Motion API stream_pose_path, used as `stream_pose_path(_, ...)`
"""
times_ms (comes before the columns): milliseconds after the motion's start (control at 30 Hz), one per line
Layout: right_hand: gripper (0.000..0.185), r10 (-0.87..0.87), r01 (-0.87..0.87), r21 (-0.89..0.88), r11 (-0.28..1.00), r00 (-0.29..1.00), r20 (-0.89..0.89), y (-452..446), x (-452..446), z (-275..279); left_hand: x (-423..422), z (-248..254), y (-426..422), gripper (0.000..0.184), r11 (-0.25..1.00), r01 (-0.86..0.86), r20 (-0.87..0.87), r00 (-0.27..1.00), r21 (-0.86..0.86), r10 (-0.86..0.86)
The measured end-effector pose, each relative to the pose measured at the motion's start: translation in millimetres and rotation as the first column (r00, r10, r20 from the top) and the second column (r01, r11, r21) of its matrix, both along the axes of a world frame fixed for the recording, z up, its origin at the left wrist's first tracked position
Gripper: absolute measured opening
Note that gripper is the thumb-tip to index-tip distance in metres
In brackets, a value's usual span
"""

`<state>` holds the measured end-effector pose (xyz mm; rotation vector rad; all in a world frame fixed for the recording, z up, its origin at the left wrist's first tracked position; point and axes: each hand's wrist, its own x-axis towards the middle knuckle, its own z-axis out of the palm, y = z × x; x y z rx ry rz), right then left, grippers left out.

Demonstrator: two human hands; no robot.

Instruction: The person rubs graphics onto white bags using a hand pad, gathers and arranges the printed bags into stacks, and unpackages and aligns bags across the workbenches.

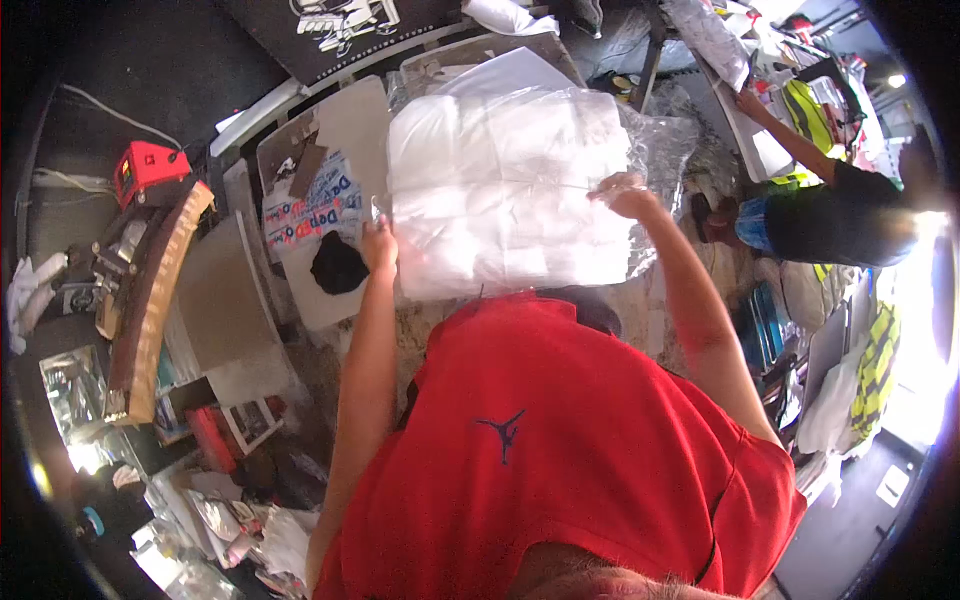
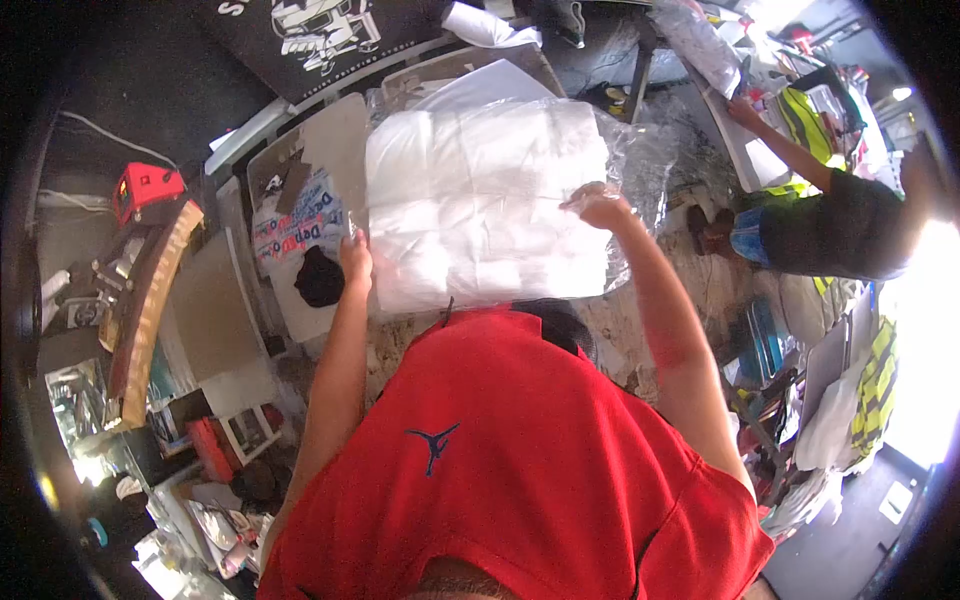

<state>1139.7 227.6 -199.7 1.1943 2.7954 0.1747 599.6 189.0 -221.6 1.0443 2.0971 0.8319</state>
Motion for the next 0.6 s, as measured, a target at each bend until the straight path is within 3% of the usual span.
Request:
stream_pose_path(33,0.023,0.012,-0.04,0.137,0.99,0.981,0.194,-2.0,10.8,15.7,-3.4,-5.6,1.2,0.049,0.999,-0.019,-0.105,0.994,0.049,0.024)
stream_pose_path(67,0.022,-0.151,0.16,-0.093,0.983,0.984,0.089,-5.1,7.6,72.3,-7.8,-16.3,5.1,0.046,0.994,-0.035,-0.203,0.978,0.101,0.055)
stream_pose_path(100,0.024,-0.331,0.32,-0.331,0.888,0.943,0.025,-11.2,-4.6,147.0,-20.0,-43.6,9.7,0.039,0.979,-0.005,-0.29,0.955,0.206,0.066)
stream_pose_path(133,0.033,-0.569,0.477,-0.457,0.751,0.818,-0.081,-18.2,-12.2,187.1,-11.5,-26.3,8.5,0.035,0.973,-0.143,-0.009,0.989,0.181,0.147)
stream_pose_path(167,0.044,-0.588,0.487,-0.42,0.766,0.794,-0.152,-26.1,-8.8,212.9,-3.4,-1.4,10.5,0.031,0.956,-0.268,0.268,0.936,0.12,0.229)
stream_pose_path(200,0.041,-0.578,0.51,-0.343,0.789,0.805,-0.131,-33.1,10.3,227.7,0.0,3.5,13.9,0.024,0.947,-0.308,0.286,0.919,0.092,0.271)
stream_pose_path(233,0.036,-0.703,0.623,-0.374,0.687,0.701,-0.123,-47.1,16.0,259.8,3.7,14.5,14.7,0.024,0.952,-0.293,0.292,0.921,0.089,0.257)
stream_pose_path(267,0.031,-0.678,0.625,-0.264,0.735,0.696,-0.238,-65.2,26.9,284.9,8.8,29.4,18.0,0.023,0.962,-0.272,0.278,0.927,0.039,0.251)
stream_pose_path(300,0.028,-0.763,0.725,-0.248,0.642,0.574,-0.298,-84.2,43.5,303.2,15.7,37.7,20.0,0.022,0.969,-0.246,0.264,0.934,-0.014,0.241)
stream_pose_path(367,0.028,-0.728,0.799,-0.026,0.601,0.533,-0.431,-127.5,57.7,358.3,38.9,26.2,30.4,0.021,0.987,-0.162,0.378,0.915,0.016,0.144)
stream_pose_path(400,0.023,-0.66,0.796,0.023,0.605,0.517,-0.545,-153.3,104.1,361.4,60.5,12.1,41.0,0.021,0.982,0.011,0.139,0.99,0.191,-0.038)
stream_pose_path(433,0.016,-0.678,0.902,0.059,0.427,0.362,-0.64,-183.8,120.4,384.3,82.1,0.7,47.1,0.021,0.923,0.221,-0.133,0.973,0.315,-0.188)
stream_pose_path(467,0.013,-0.911,0.945,0.29,0.149,0.245,-0.332,-214.0,161.0,417.2,113.2,13.5,50.1,0.021,0.901,0.286,-0.173,0.955,0.326,-0.24)
stream_pose_path(500,0.016,-0.614,0.439,0.728,0.526,0.789,-0.032,-260.2,202.1,452.1,149.7,38.4,56.7,0.021,0.871,0.347,-0.207,0.934,0.348,-0.29)
stream_pose_path(533,0.024,-0.744,0.877,0.455,0.156,0.408,-0.53,-328.0,301.8,477.8,175.8,54.1,61.8,0.021,0.86,0.355,-0.124,0.935,0.367,-0.333)
stream_pose_path(567,0.023,-0.748,0.793,0.608,0.018,0.414,-0.518,-353.8,276.4,517.9,194.5,54.0,73.4,0.024,0.818,0.416,-0.161,0.909,0.397,-0.384)
stream_pose_path(600,0.023,-0.624,0.941,0.29,-0.177,0.121,-0.772,-379.0,279.2,552.2,212.9,71.4,84.5,0.025,0.821,0.438,-0.126,0.897,0.365,-0.423)
